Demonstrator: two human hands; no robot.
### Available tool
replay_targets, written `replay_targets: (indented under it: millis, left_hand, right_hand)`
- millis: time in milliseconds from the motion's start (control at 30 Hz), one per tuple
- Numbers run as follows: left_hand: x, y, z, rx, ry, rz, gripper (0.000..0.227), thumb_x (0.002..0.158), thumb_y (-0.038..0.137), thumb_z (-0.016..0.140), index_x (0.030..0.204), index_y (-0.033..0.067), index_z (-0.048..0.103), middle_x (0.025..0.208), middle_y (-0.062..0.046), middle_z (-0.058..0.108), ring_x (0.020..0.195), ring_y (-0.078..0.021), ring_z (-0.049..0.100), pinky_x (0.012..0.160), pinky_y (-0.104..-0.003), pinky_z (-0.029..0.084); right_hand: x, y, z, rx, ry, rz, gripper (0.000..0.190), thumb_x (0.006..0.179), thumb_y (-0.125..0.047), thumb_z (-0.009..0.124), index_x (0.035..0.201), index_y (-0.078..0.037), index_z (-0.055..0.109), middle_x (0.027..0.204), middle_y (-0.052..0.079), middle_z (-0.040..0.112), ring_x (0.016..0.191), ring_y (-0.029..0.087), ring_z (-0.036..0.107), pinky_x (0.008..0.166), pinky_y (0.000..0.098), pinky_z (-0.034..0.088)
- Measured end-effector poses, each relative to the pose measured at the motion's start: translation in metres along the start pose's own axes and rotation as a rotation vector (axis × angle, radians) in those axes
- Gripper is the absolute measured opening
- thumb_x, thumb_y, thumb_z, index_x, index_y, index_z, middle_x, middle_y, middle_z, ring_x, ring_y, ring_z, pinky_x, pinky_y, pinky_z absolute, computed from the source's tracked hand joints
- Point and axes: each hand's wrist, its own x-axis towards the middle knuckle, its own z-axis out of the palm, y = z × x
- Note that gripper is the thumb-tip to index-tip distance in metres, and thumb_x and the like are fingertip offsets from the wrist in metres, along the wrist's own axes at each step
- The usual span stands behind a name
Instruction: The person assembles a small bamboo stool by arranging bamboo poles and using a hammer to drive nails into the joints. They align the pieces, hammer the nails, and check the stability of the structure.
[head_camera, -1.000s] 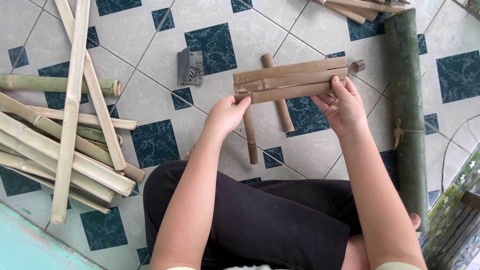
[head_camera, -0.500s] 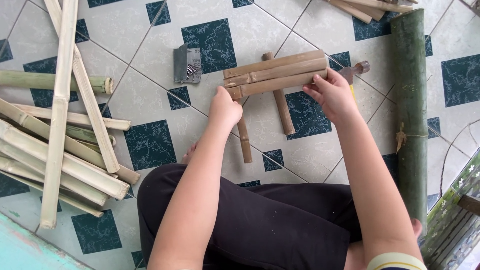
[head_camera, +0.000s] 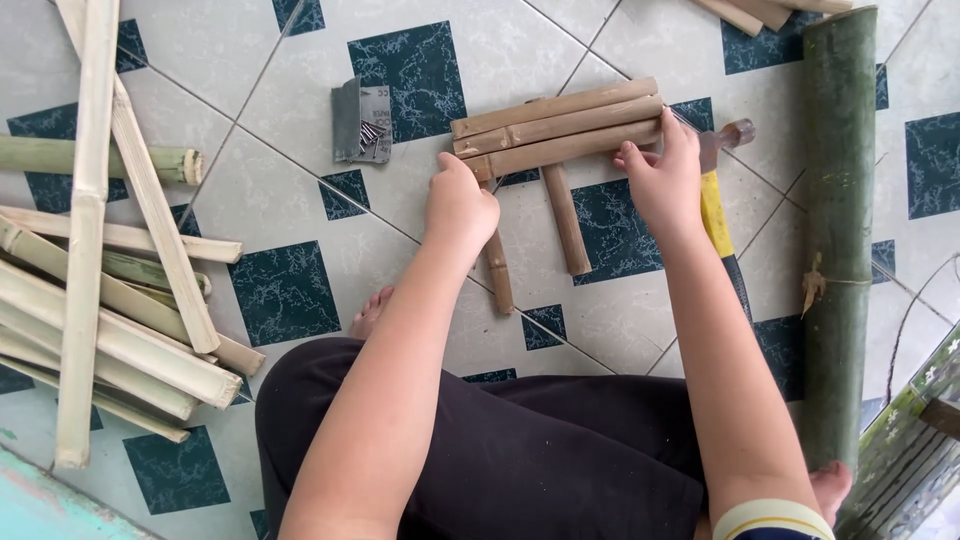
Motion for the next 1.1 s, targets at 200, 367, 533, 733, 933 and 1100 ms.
replay_targets:
  millis: [200,367,533,733,933,1100]
  left_hand:
    - [0.014,-0.008,0.009,0.044,0.002,0.038,0.032,0.083,0.011,0.046,0.105,-0.0074,0.034,0.093,-0.024,0.056,0.092,-0.0380,0.060,0.075,-0.045,0.052]
    - [0.013,-0.003,0.006,0.062,0.035,0.066,0.029,0.084,0.008,0.046,0.103,-0.0098,0.035,0.092,-0.025,0.056,0.090,-0.0389,0.060,0.074,-0.046,0.052]
    - [0.018,-0.006,0.009,0.045,0.068,0.081,0.027,0.083,0.008,0.046,0.100,-0.0103,0.036,0.089,-0.025,0.057,0.086,-0.0389,0.061,0.070,-0.045,0.053]
    - [0.018,-0.006,0.011,0.053,0.073,0.078,0.027,0.083,0.008,0.047,0.099,-0.0107,0.037,0.086,-0.024,0.058,0.084,-0.0382,0.062,0.068,-0.044,0.053]
    - [0.020,-0.008,0.012,0.085,0.074,0.080,0.027,0.083,0.007,0.048,0.098,-0.0114,0.037,0.084,-0.024,0.058,0.081,-0.0395,0.063,0.067,-0.045,0.053]
    - [0.014,0.002,-0.007,0.215,0.153,0.041,0.036,0.079,0.011,0.053,0.106,-0.0063,0.037,0.087,-0.019,0.054,0.068,-0.0274,0.063,0.056,-0.033,0.055]
  right_hand:
    - [0.001,-0.020,0.001,-0.162,-0.037,-0.119,0.044,0.088,0.001,0.060,0.126,0.006,0.039,0.123,0.025,0.032,0.093,0.044,0.056,0.078,0.0416,0.052]
    - [0.001,-0.022,-0.001,-0.136,-0.049,-0.118,0.039,0.089,0.000,0.059,0.123,0.006,0.042,0.123,0.024,0.032,0.093,0.042,0.056,0.078,0.0418,0.052]
    - [0.003,-0.019,-0.001,-0.118,-0.039,-0.114,0.037,0.089,0.000,0.059,0.121,0.008,0.043,0.122,0.024,0.033,0.093,0.040,0.058,0.079,0.0417,0.052]
    - [0.002,-0.021,-0.001,-0.116,-0.060,-0.146,0.035,0.089,0.001,0.059,0.119,0.010,0.043,0.122,0.024,0.031,0.094,0.041,0.057,0.080,0.0442,0.051]
    - [-0.001,-0.027,0.003,-0.177,-0.057,-0.179,0.038,0.087,0.001,0.061,0.120,0.010,0.043,0.122,0.025,0.029,0.090,0.039,0.060,0.077,0.0395,0.053]
    - [-0.010,-0.034,0.013,-0.837,0.087,-0.686,0.037,0.086,0.002,0.060,0.121,-0.006,0.052,0.131,0.017,0.031,0.099,0.027,0.050,0.081,0.0341,0.050]
